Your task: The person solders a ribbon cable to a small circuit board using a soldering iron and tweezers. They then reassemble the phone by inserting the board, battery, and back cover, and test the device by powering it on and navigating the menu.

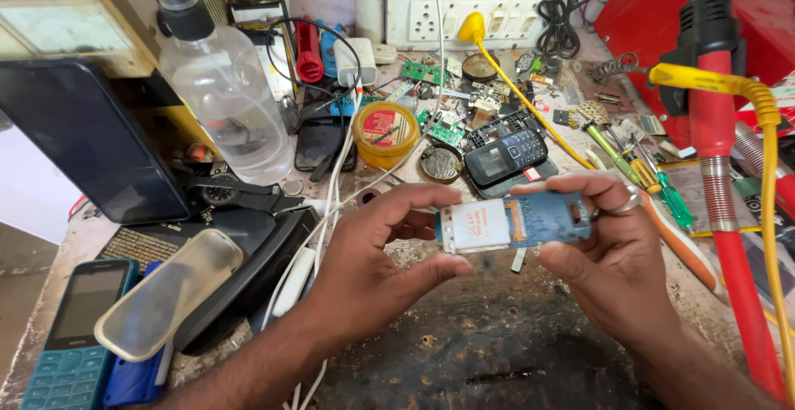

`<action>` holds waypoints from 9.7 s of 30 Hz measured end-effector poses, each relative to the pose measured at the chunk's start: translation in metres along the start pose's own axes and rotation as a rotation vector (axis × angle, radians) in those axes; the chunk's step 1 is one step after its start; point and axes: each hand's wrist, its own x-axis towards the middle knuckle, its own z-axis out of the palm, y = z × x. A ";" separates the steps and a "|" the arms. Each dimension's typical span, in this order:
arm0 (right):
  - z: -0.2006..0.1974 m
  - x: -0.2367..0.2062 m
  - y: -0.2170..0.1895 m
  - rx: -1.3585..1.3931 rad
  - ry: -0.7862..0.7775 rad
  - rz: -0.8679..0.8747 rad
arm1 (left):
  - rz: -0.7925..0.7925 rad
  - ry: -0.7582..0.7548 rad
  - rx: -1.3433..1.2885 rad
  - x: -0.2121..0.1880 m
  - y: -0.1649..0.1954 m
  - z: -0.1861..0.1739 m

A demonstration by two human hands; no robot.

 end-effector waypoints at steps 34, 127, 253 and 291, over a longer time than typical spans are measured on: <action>-0.001 0.022 0.021 0.143 -0.022 0.542 | -0.218 0.198 -0.125 0.006 -0.004 0.011; 0.008 -0.014 0.003 -0.415 0.031 0.052 | 0.021 0.116 0.130 -0.012 0.008 0.028; -0.024 -0.011 -0.031 -1.147 -0.236 -0.145 | -0.047 -0.224 0.377 0.001 -0.001 0.008; 0.000 -0.030 -0.002 -1.076 -0.056 -0.009 | -0.610 -0.099 -0.555 -0.002 -0.021 0.026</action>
